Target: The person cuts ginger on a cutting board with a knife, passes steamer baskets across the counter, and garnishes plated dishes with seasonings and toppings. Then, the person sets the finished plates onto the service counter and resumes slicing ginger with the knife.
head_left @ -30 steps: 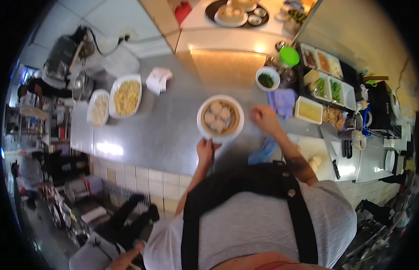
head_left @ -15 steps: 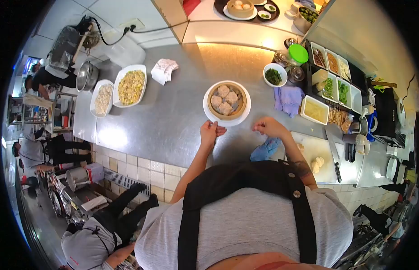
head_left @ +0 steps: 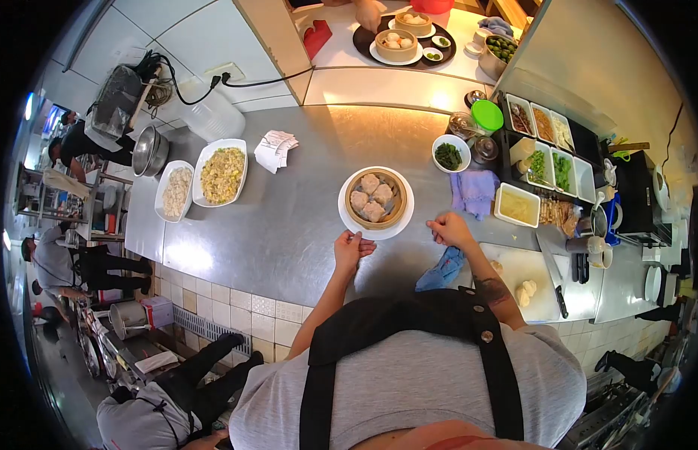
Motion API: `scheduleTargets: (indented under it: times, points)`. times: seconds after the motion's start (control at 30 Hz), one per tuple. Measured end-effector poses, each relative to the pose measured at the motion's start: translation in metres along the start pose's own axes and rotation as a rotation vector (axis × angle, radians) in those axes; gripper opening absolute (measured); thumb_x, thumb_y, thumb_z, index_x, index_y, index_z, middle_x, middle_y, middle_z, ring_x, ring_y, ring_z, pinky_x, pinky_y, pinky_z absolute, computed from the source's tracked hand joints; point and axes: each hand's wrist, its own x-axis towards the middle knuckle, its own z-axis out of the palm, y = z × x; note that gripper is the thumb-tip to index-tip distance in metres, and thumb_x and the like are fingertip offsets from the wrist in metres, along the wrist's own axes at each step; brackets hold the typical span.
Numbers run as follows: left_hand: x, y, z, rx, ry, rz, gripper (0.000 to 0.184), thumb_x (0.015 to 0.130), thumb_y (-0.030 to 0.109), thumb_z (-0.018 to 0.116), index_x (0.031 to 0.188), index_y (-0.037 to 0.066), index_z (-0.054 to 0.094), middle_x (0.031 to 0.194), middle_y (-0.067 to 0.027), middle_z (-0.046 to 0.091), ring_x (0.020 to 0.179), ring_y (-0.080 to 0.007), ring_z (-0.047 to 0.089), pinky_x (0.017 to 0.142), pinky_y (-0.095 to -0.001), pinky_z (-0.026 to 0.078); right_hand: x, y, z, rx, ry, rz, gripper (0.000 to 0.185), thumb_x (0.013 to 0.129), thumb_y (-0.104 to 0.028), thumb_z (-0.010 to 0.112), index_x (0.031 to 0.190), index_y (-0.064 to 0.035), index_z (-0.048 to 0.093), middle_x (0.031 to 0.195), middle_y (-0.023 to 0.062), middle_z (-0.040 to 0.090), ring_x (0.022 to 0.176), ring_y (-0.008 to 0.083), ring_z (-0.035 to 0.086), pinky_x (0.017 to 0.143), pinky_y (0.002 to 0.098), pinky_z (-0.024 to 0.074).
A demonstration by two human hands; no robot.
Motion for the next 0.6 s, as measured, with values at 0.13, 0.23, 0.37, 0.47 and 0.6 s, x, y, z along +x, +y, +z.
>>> scheduleTargets:
  times: [0.13,0.23,0.37,0.47,0.6]
  points:
    - [0.0010,-0.0013,-0.0004,0.001,-0.001,0.001,0.016,0.093,0.014,0.047,0.093,-0.001,0.045,0.079,-0.0195,0.063,0.066,-0.0261,0.066,0.056,-0.0318,0.056,-0.0025,-0.0041,-0.0018,0.035,-0.014,0.018,0.037,0.085,-0.027,0.061,0.059,-0.0018,0.058,0.049,0.0053,0.056,0.038,0.0105,0.051,0.037,0.0246,0.0415]
    - [-0.0002,0.0003,0.0003,0.009,-0.001,-0.010,0.015,0.093,0.014,0.047,0.093,-0.001,0.045,0.079,-0.0191,0.063,0.065,-0.0258,0.066,0.056,-0.0316,0.056,-0.0023,-0.0048,-0.0023,0.041,-0.015,0.023,0.037,0.085,-0.028,0.061,0.059,-0.0017,0.058,0.049,0.0054,0.057,0.038,0.0106,0.051,0.038,0.0249,0.0418]
    - [-0.0013,0.0036,0.0022,0.009,0.014,-0.026,0.015,0.093,0.014,0.047,0.092,0.000,0.045,0.078,-0.0187,0.063,0.065,-0.0252,0.066,0.056,-0.0313,0.056,-0.0046,-0.0088,-0.0043,0.046,-0.017,0.024,0.037,0.085,-0.028,0.061,0.059,-0.0015,0.058,0.049,0.0054,0.057,0.038,0.0105,0.051,0.038,0.0250,0.0418]
    - [-0.0003,0.0016,0.0011,0.010,0.005,-0.009,0.014,0.093,0.014,0.047,0.091,0.000,0.045,0.078,-0.0187,0.063,0.064,-0.0247,0.066,0.055,-0.0307,0.056,-0.0053,-0.0077,-0.0041,0.061,-0.014,0.020,0.037,0.085,-0.028,0.061,0.059,-0.0015,0.059,0.049,0.0054,0.057,0.038,0.0106,0.051,0.037,0.0249,0.0417]
    - [-0.0008,0.0025,0.0010,0.010,0.003,-0.020,0.015,0.093,0.015,0.047,0.092,0.000,0.045,0.078,-0.0186,0.064,0.064,-0.0246,0.066,0.055,-0.0306,0.056,-0.0040,-0.0061,-0.0030,0.061,-0.007,0.025,0.037,0.085,-0.028,0.061,0.059,-0.0015,0.059,0.049,0.0054,0.057,0.038,0.0106,0.051,0.037,0.0248,0.0417]
